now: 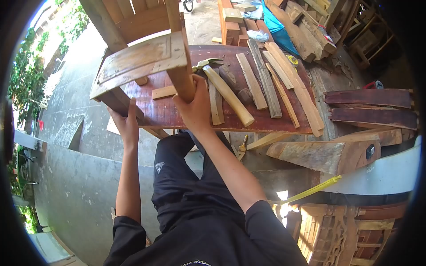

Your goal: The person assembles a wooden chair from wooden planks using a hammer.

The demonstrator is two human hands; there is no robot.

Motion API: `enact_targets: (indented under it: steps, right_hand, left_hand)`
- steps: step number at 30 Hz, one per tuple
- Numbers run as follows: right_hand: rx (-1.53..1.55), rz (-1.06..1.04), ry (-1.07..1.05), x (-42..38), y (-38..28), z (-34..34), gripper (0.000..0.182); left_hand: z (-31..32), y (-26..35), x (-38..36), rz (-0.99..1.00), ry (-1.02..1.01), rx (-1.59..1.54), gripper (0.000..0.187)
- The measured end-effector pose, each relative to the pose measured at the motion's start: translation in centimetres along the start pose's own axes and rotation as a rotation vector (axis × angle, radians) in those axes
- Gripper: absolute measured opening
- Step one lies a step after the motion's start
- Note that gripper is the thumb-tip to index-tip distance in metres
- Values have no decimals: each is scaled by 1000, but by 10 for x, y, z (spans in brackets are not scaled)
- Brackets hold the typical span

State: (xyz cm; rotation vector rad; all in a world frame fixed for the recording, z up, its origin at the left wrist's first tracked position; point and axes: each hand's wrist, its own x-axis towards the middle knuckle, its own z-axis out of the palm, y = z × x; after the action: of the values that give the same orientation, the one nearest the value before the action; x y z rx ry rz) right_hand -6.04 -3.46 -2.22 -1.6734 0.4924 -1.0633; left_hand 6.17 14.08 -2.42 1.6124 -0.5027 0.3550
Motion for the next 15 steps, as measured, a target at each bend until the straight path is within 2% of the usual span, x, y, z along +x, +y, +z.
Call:
enact_targets:
  steps: [4,7,11,12,15]
  right_hand:
    - [5,-18,8,0,5,8,62]
    - [42,-38,5,2,8,9,62]
    - [47,-29,16,0,14,12,63]
    - [27,-61,37,1,17,15,64]
    - [70,-68,67,3,20,22,62]
  left_hand:
    - [2,-18,6,97,41,53,56]
    - [2,-28,7,67,1,33,63]
    - [3,-37,8,41,1,43,63]
    - [8,-35,9,99,77,24,53]
    - [10,-36,14,144,113,-46,54]
